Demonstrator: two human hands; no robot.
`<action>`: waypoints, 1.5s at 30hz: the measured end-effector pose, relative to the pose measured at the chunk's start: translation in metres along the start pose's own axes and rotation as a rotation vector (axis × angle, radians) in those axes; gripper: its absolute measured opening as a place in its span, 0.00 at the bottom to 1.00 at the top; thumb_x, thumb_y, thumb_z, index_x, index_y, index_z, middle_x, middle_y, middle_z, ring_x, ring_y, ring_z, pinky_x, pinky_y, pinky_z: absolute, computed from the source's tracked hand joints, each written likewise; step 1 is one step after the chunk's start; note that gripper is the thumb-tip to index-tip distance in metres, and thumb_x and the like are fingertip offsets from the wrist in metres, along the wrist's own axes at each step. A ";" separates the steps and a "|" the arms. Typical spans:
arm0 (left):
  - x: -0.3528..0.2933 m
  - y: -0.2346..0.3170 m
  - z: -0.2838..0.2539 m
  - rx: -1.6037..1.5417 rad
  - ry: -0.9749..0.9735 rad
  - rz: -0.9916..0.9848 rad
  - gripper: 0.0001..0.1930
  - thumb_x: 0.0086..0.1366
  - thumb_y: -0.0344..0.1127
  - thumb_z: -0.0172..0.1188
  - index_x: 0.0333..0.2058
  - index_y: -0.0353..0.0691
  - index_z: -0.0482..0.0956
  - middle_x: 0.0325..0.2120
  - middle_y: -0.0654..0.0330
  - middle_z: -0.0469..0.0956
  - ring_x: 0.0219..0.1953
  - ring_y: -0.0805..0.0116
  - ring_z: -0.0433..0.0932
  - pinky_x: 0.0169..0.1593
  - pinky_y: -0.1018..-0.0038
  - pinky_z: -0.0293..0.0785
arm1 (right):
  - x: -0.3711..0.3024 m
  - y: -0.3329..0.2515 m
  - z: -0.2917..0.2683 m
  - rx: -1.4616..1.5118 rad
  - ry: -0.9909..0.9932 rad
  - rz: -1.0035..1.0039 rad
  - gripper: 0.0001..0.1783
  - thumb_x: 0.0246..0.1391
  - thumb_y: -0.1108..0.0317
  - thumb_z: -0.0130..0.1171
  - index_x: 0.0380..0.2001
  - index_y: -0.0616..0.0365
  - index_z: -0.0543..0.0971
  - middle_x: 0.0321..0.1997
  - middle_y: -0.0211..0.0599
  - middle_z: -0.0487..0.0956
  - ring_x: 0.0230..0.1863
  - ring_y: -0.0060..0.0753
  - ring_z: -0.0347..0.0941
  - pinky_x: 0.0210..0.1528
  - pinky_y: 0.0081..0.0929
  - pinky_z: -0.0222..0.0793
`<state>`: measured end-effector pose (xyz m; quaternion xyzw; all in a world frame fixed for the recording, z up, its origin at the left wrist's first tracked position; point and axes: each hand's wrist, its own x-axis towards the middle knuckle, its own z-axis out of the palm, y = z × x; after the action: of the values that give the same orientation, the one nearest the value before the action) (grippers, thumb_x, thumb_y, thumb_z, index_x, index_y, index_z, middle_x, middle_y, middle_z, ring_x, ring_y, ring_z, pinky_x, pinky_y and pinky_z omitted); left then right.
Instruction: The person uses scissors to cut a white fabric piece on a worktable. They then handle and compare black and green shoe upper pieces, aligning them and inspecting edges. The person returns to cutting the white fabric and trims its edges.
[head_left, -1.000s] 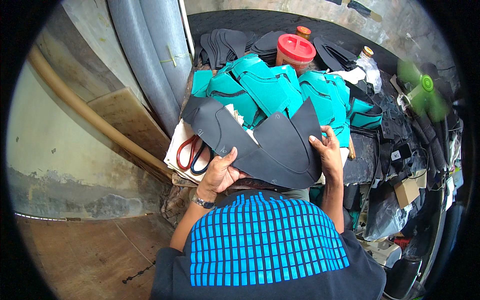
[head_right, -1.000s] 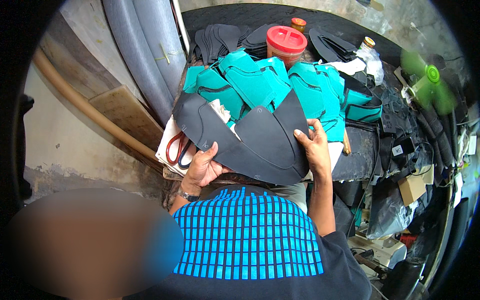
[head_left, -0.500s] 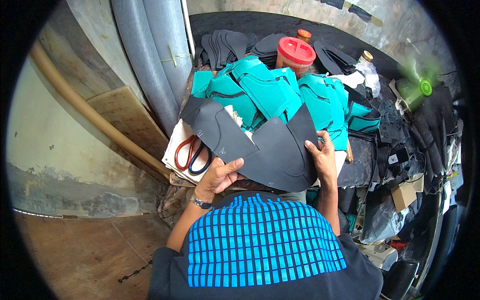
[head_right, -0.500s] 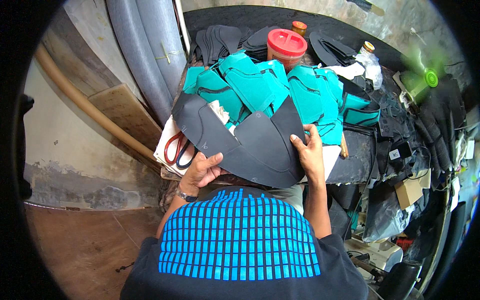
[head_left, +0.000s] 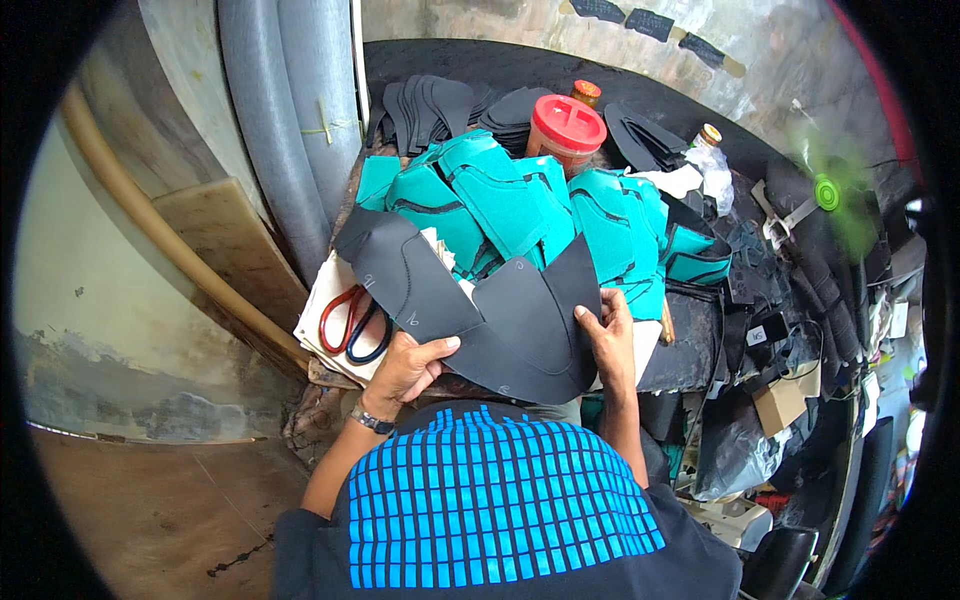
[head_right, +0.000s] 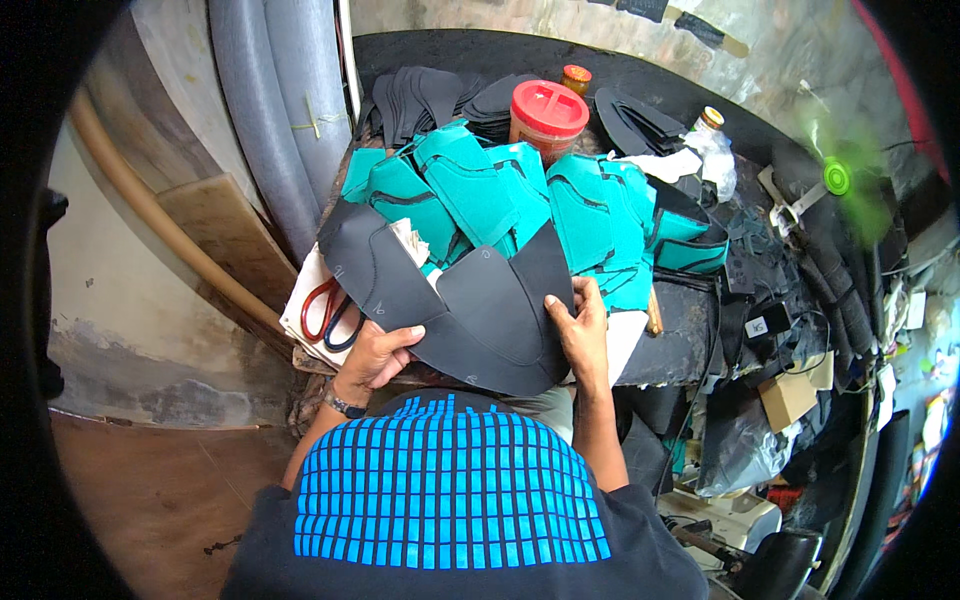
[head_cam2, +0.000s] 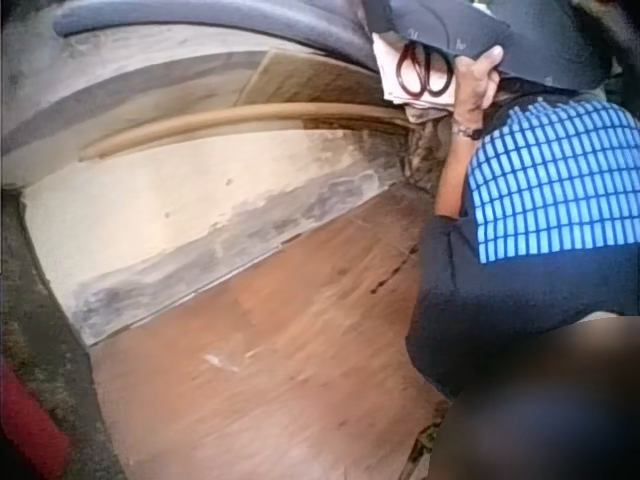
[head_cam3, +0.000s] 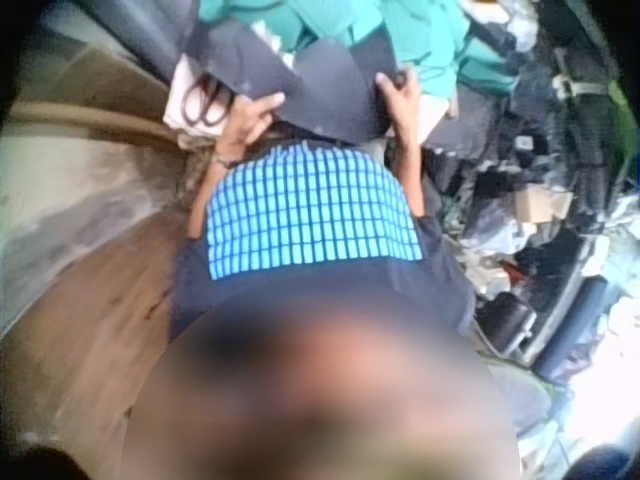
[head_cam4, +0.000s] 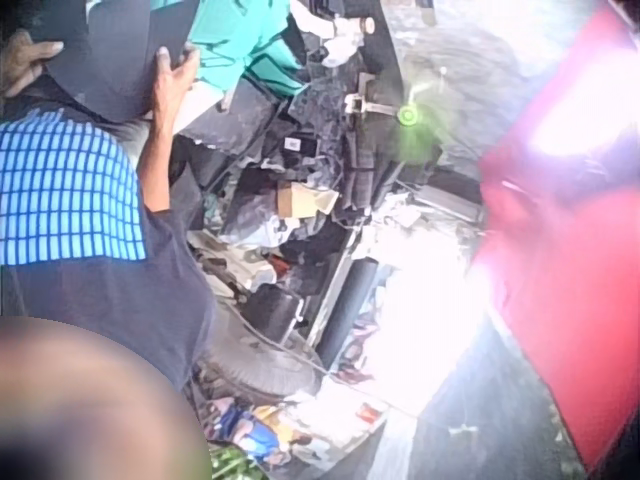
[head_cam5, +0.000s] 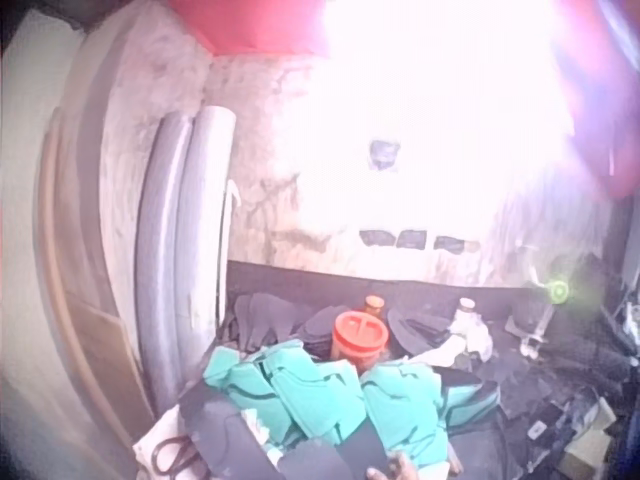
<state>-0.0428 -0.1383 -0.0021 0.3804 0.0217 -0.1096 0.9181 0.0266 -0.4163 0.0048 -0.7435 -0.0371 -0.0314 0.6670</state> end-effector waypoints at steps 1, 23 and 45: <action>0.000 0.001 0.000 0.009 0.027 -0.037 0.26 0.60 0.18 0.56 0.58 0.30 0.63 0.52 0.48 0.72 0.53 0.56 0.75 0.55 0.60 0.77 | 0.000 0.001 0.000 -0.011 0.017 -0.007 0.16 0.54 0.75 0.62 0.44 0.63 0.69 0.41 0.36 0.78 0.42 0.23 0.74 0.47 0.22 0.69; -0.001 0.001 0.000 0.062 0.036 -0.079 0.24 0.61 0.21 0.60 0.56 0.31 0.66 0.51 0.51 0.73 0.52 0.60 0.75 0.56 0.65 0.76 | -0.009 0.003 -0.005 0.273 0.018 0.026 0.14 0.54 0.76 0.61 0.43 0.61 0.71 0.39 0.34 0.80 0.38 0.17 0.74 0.45 0.17 0.69; -0.001 0.004 0.003 0.034 0.024 -0.078 0.26 0.61 0.20 0.59 0.58 0.34 0.65 0.53 0.52 0.72 0.55 0.59 0.74 0.58 0.62 0.74 | -0.009 0.003 -0.006 0.233 0.020 -0.014 0.13 0.54 0.79 0.60 0.42 0.59 0.71 0.39 0.32 0.79 0.40 0.17 0.73 0.46 0.16 0.67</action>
<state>-0.0430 -0.1372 0.0027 0.3959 0.0455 -0.1409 0.9063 0.0177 -0.4224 0.0017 -0.6603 -0.0389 -0.0388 0.7490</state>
